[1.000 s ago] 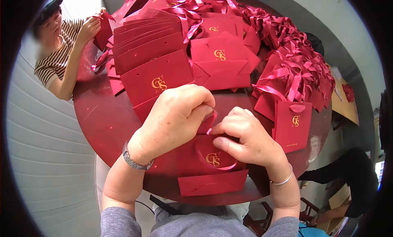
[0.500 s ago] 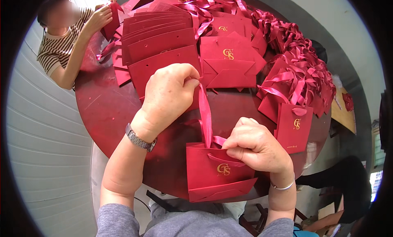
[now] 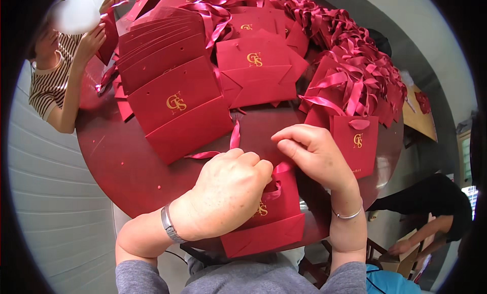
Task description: The person attaches ribbon handles to paper gift bags by threading the ribbons through the bag holes by hand.
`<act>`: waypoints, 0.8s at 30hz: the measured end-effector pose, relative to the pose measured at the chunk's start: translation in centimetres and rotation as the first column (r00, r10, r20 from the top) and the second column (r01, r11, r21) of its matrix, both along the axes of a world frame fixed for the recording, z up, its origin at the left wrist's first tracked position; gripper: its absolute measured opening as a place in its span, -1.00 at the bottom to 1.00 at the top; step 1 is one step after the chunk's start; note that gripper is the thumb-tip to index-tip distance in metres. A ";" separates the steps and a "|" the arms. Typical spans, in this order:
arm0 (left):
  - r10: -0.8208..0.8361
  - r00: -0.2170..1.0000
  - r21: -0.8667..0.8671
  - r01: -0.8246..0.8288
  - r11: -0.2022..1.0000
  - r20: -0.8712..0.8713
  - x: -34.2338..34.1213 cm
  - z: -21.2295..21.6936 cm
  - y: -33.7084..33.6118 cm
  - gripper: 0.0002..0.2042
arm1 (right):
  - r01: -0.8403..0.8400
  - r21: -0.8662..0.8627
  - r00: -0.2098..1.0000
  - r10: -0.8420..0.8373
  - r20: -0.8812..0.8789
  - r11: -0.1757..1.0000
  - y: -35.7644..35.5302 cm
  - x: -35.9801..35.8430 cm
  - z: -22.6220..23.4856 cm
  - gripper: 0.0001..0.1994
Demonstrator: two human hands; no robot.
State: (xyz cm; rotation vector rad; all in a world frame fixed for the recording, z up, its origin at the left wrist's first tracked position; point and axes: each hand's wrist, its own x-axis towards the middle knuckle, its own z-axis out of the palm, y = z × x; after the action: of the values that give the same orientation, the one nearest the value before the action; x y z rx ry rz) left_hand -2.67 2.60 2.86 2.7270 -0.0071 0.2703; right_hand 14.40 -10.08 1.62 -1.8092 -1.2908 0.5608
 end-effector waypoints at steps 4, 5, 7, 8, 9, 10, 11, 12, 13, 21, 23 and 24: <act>-0.035 0.998 -0.121 0.028 0.992 -0.052 0.3 -1.0 0.0 -0.90 | -0.115 -0.013 0.985 0.115 0.131 0.993 0.5 -0.3 -1.0 -0.83; -0.058 0.994 -0.153 0.044 0.987 -0.090 0.4 -1.2 -0.1 -0.91 | -0.124 -0.077 0.988 0.130 0.081 0.989 0.6 -0.4 -0.9 -0.82; -0.090 0.992 -0.228 0.068 0.971 -0.087 0.5 -0.5 -0.5 -0.91 | -0.164 -0.167 0.986 0.166 -0.006 0.972 0.6 -0.3 -0.4 -0.81; -0.108 0.991 -0.301 0.078 0.950 -0.083 0.4 0.0 -0.7 -0.91 | -0.223 -0.249 0.974 0.206 -0.095 0.942 0.5 -0.2 -0.3 -0.81; -0.124 0.988 -0.297 0.093 0.950 -0.087 0.2 0.3 -0.9 -0.91 | -0.311 -0.168 0.949 0.296 -0.110 0.935 0.5 0.1 -0.9 -0.73; -0.139 0.987 -0.358 0.104 0.928 -0.075 0.0 0.5 -1.1 -0.92 | -0.289 -0.166 0.956 0.274 -0.109 0.943 0.3 0.1 -1.0 -0.73; -0.154 0.986 -0.418 0.114 0.901 -0.063 -0.2 0.8 -1.3 -0.92 | -0.351 -0.109 0.928 0.330 -0.176 0.930 0.3 0.1 -1.1 -0.71; -0.177 0.982 -0.417 0.135 0.899 -0.063 -0.2 1.3 -1.5 -0.92 | -0.408 -0.045 0.891 0.387 -0.236 0.912 0.3 0.1 -1.1 -0.68; -0.165 0.984 -0.451 0.121 0.884 -0.061 -0.4 1.8 -1.6 -0.91 | -0.431 -0.094 0.845 0.365 -0.391 0.898 0.5 -0.1 -0.1 -0.65; -0.120 0.993 -0.594 0.086 0.800 -0.018 0.0 2.0 -1.3 -0.81 | 0.013 -0.048 0.938 -0.029 -0.345 0.999 0.4 -0.3 -2.2 -0.75; -0.098 0.995 -0.614 0.086 0.785 0.014 0.2 1.2 -1.2 -0.81 | 0.126 -0.010 0.971 -0.125 -0.206 0.992 0.4 -0.3 -2.2 -0.76; -0.081 0.996 -0.635 0.092 0.767 0.046 0.3 0.7 -1.1 -0.82 | 0.183 0.029 0.979 -0.180 -0.094 0.983 0.4 -0.3 -2.4 -0.76</act>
State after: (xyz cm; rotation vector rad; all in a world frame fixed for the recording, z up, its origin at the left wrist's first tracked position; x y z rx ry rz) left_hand -2.32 1.51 3.57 2.0332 -0.0387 0.2163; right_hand 14.10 -9.64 -0.78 -1.8267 -1.0557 0.5085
